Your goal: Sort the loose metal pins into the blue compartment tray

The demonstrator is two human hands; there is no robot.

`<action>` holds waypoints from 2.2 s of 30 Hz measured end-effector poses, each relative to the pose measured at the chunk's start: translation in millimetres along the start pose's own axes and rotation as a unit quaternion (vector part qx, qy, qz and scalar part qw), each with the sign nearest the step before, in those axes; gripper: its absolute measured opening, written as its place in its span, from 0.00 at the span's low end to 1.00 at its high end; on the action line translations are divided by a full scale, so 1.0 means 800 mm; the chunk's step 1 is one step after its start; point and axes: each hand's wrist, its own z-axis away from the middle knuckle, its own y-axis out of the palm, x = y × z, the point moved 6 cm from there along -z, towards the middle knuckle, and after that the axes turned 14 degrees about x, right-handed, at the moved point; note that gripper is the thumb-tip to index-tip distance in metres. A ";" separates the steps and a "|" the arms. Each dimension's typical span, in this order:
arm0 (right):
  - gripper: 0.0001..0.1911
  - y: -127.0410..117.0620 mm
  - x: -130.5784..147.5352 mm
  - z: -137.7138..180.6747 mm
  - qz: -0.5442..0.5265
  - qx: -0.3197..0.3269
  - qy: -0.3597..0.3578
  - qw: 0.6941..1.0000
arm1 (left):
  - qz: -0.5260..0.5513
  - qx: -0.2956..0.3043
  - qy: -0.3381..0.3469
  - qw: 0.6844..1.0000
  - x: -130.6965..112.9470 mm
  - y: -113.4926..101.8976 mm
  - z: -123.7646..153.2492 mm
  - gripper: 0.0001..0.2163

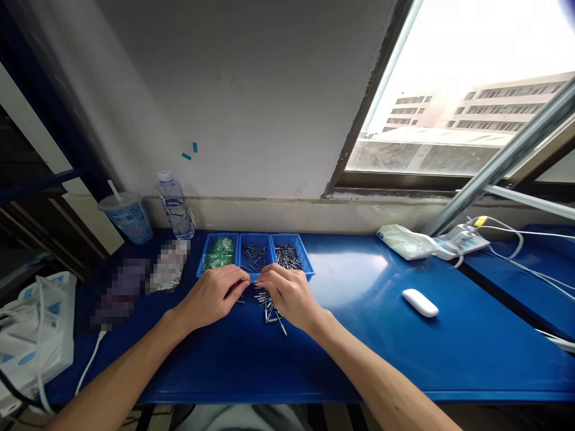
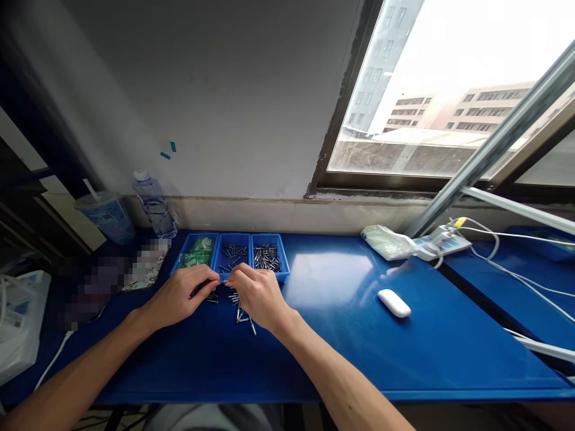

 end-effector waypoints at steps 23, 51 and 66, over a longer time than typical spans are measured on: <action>0.12 0.015 -0.003 0.002 -0.022 0.043 0.022 0.999 | -0.002 0.014 0.006 1.000 -0.003 0.006 -0.002 0.09; 0.15 0.005 -0.001 -0.001 0.017 0.057 0.012 0.998 | -0.006 0.011 -0.001 1.000 -0.005 0.004 -0.004 0.09; 0.15 -0.005 -0.004 -0.002 0.035 0.050 0.003 0.998 | -0.012 0.008 -0.010 1.000 -0.001 0.001 -0.004 0.10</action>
